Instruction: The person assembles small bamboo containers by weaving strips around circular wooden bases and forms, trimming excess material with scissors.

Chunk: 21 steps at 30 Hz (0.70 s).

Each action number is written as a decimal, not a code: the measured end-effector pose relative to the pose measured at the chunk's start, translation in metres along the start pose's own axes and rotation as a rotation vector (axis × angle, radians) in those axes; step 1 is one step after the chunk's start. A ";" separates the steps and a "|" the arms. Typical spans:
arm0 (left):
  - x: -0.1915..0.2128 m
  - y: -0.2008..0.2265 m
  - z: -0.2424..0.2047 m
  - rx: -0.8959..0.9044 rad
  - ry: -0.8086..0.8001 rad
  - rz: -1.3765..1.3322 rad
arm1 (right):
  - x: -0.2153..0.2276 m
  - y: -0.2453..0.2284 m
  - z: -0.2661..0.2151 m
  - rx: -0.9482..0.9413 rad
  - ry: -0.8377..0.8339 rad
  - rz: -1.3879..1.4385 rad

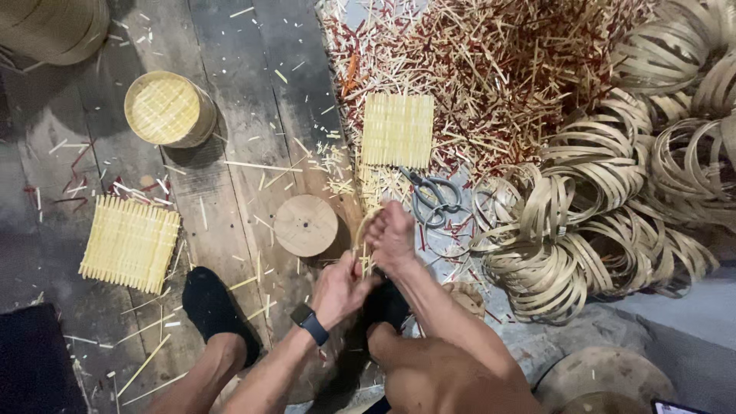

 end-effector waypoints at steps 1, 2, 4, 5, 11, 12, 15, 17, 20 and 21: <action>-0.003 0.002 -0.002 -0.023 0.042 -0.020 | -0.001 -0.006 0.001 0.032 -0.027 0.030; -0.004 0.003 -0.002 -0.046 0.086 -0.044 | -0.005 -0.013 0.002 0.064 -0.055 0.058; 0.003 0.002 0.003 0.021 0.108 -0.079 | -0.015 -0.027 0.000 -0.011 -0.110 0.084; 0.008 0.003 0.005 0.052 0.120 -0.096 | -0.020 -0.035 -0.003 -0.047 -0.137 0.097; 0.007 0.008 -0.003 0.150 -0.098 -0.026 | -0.047 -0.045 -0.022 -0.134 -0.460 0.011; 0.002 0.009 -0.006 0.181 -0.102 -0.020 | -0.042 -0.041 -0.020 -0.102 -0.383 -0.123; -0.011 0.009 -0.011 0.176 -0.071 -0.026 | -0.029 -0.028 -0.010 0.018 -0.187 -0.407; -0.015 0.008 -0.009 0.055 0.004 -0.070 | -0.018 -0.024 -0.005 0.123 -0.104 -0.446; -0.022 -0.001 -0.006 -0.030 -0.120 -0.084 | -0.004 -0.015 0.003 0.139 0.134 -0.562; -0.024 -0.004 -0.004 -0.050 -0.154 -0.058 | -0.005 -0.011 0.006 0.151 0.117 -0.434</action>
Point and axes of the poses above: each hand's wrist, its own z-axis towards the middle knuckle, its own x-axis out of the back of the hand, y = z × x, the point moved 4 cm from there along z, towards the middle knuckle, and after that the axes turned 13 degrees about x, right-handed, at the moved point
